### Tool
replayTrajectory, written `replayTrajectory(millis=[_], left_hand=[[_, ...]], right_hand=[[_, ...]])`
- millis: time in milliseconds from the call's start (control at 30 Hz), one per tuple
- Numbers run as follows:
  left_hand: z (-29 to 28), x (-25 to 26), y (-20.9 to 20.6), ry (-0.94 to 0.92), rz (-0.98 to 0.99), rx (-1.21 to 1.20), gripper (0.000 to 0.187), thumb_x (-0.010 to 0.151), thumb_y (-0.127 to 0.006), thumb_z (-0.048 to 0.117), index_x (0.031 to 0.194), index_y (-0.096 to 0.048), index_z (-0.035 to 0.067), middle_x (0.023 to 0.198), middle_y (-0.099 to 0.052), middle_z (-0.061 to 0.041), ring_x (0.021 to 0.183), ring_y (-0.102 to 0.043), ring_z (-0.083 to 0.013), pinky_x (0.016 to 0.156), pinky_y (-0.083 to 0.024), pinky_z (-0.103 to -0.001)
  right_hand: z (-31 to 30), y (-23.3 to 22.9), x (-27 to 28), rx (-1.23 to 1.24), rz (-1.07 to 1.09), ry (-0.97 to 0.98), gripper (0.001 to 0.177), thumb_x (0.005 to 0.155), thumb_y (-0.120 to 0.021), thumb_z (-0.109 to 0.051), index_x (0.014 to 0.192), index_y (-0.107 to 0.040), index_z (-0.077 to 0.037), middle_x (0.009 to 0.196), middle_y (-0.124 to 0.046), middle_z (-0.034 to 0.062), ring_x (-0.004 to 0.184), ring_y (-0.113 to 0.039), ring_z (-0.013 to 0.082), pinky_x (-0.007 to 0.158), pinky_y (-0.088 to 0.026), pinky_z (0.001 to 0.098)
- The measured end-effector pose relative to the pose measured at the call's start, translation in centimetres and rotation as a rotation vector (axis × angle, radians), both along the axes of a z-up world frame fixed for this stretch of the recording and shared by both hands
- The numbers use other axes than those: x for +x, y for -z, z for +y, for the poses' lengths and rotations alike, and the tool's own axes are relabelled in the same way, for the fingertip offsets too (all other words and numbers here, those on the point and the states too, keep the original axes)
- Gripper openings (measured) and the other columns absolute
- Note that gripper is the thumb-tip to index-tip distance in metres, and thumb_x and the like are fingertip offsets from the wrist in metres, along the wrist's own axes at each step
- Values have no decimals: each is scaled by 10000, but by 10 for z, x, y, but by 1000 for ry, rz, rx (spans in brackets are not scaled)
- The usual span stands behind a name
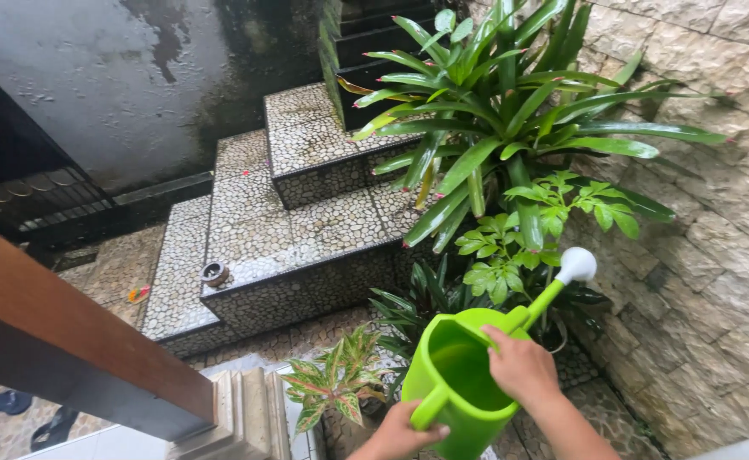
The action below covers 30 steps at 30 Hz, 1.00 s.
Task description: Watering several potted plants using a green plastic watering can in an outdoor area.
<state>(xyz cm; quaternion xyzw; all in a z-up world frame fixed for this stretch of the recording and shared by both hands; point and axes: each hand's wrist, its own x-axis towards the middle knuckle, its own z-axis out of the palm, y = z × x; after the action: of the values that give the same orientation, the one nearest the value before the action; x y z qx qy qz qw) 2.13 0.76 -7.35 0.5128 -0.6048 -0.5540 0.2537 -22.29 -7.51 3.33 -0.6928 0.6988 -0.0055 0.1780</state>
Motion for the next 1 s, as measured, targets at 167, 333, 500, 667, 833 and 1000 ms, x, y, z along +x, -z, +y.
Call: replayTrajectory(millis=[167,333,500,667,833,1000], left_hand=[[26,45,37,-251,64,-47,255,823,-905,276,779,-714,113,652,-560,50,648,-477,-57,623,-380,-216],[49,80,39,-392,108,-221,407,777,-975,265,599,-649,101,539,-468,30,533,-410,-93,533,-296,-243],[60,99,23,-439,40,-415,477,788,-958,284,523,-594,123,466,-472,25,425,-418,-110,443,-335,-279],[43,121,-25,-253,-316,-661,373,852,-853,387,648,-662,140,559,-592,18,485,-504,-113,448,-370,-305],[17,110,-75,-61,-614,-823,423,892,-811,434,661,-591,156,574,-592,-1,481,-552,-179,469,-433,-355],[-17,77,-121,286,-967,-688,367,808,-736,441,876,-640,94,793,-709,-116,677,-664,-402,593,-512,-520]], right_hand=[[-6,28,49,-201,0,-267,413,1017,-497,-323,1430,-519,-308,644,-632,-36,574,-600,152,500,-497,322],[-10,45,91,-458,-69,-410,362,968,-550,-286,1322,-618,-260,759,-736,47,686,-695,297,592,-551,490],[-6,26,120,-501,-71,-465,287,946,-625,-274,1227,-604,-223,868,-546,116,790,-599,335,523,-556,485],[-19,44,132,-419,-184,-377,276,978,-544,-333,1175,-594,-146,1473,-440,111,1175,-511,397,675,-610,554],[-40,73,124,-157,-545,-228,441,1011,-460,-261,1432,-537,-154,1540,-506,15,1452,-396,272,1175,-367,499],[-49,125,106,-124,-1044,25,448,992,-513,-327,1407,-604,-186,1362,-690,49,1251,-630,224,1014,-455,377]])
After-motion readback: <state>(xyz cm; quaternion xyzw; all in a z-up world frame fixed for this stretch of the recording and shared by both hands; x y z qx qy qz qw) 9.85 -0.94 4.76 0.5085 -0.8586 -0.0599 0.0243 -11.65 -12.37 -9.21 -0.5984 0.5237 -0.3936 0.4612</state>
